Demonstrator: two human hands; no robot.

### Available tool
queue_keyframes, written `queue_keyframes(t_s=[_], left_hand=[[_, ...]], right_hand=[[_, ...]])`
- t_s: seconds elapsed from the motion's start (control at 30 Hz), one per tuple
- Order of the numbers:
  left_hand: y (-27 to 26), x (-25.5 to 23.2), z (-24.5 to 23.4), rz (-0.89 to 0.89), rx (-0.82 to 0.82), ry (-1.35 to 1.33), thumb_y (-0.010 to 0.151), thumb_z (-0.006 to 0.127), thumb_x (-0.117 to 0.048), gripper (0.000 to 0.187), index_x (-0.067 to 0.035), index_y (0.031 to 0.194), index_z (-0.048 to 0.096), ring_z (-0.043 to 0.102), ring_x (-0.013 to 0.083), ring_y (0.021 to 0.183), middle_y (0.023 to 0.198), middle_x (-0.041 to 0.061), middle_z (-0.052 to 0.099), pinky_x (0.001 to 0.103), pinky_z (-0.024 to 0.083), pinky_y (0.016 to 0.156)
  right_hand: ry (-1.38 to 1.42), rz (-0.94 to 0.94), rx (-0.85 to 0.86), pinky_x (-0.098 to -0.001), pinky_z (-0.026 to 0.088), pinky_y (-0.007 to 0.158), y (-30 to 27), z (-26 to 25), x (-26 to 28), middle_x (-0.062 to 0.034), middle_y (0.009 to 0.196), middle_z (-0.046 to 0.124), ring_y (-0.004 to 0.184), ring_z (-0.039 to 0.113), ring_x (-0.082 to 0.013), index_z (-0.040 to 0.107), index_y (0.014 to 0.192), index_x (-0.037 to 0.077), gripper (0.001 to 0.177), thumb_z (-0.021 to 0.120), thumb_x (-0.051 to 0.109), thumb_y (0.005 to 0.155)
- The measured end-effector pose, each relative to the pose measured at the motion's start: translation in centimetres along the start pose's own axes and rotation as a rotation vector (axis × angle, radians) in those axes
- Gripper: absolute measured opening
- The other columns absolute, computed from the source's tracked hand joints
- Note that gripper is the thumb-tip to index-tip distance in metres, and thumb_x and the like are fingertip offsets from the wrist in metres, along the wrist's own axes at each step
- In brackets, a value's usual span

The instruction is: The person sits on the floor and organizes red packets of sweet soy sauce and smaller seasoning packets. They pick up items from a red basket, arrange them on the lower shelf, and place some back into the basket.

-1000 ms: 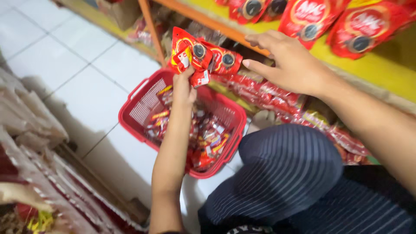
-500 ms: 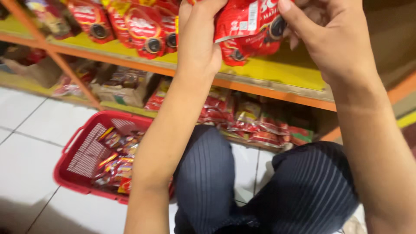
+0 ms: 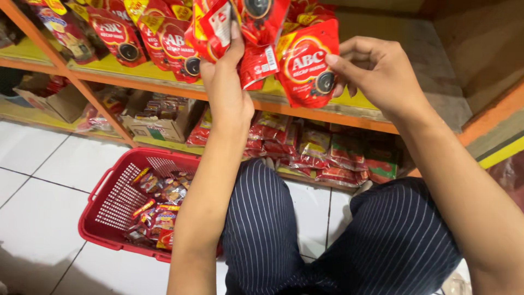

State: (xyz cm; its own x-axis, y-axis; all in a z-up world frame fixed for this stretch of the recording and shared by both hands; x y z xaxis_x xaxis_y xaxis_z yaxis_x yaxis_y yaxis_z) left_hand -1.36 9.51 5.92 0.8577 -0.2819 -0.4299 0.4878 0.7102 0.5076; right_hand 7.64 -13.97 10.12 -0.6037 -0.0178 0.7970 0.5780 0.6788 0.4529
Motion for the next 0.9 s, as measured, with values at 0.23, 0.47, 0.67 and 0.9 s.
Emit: queue_keyframes(t_s=[0.23,0.47,0.67,0.9], left_hand=[[0.0,-3.7,-1.4,0.095,-0.107,0.037,0.098,0.068,0.002,0.030,0.006,0.128,0.062,0.067,0.0197,0.112,0.126,0.011,0.069,0.039,0.056,0.100],[-0.5,-2.9,-0.6,0.120,-0.092,0.062,0.099,0.070,0.001,0.033,0.005,0.130,0.060,0.066,0.0180,0.114,0.127,0.012,0.068,0.037,0.053,0.104],[-0.2,-2.4,-0.4,0.118,-0.047,0.103,0.099,0.072,-0.001,0.033,0.005,0.130,0.062,0.066,0.0172,0.114,0.127,0.011,0.069,0.036,0.052,0.104],[-0.2,-2.8,-0.8,0.101,-0.076,0.087,0.099,0.071,-0.001,0.033,0.004,0.130,0.062,0.066,0.0180,0.114,0.127,0.010,0.069,0.037,0.052,0.104]], right_hand=[[0.173,0.024,-0.114,-0.0241,0.057,0.065,2.8,-0.9,-5.0,-0.0089,0.094,0.075,0.078,0.075,-0.0150,0.061,0.115,0.001,0.018,0.061,0.018,0.109],[0.042,0.147,-0.026,-0.0262,0.062,0.067,4.2,3.4,-11.9,-0.0071,0.093,0.074,0.082,0.076,-0.0137,0.059,0.115,0.001,0.023,0.064,0.020,0.104],[-0.098,0.335,-0.105,-0.0316,0.058,0.059,4.2,5.1,-12.2,-0.0041,0.101,0.076,0.074,0.072,-0.0134,0.059,0.119,0.004,0.050,0.084,0.023,0.081],[-0.291,-0.045,-0.280,-0.0323,0.060,0.083,5.9,5.6,-10.7,-0.0135,0.113,0.076,0.093,0.076,-0.0173,0.058,0.124,0.000,0.065,0.095,0.018,0.073]])
Point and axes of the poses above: each hand's wrist, its own y-axis towards the middle knuckle, its own z-axis out of the palm, x = y × z, the point moved 10 cm from there along y, towards the middle knuckle
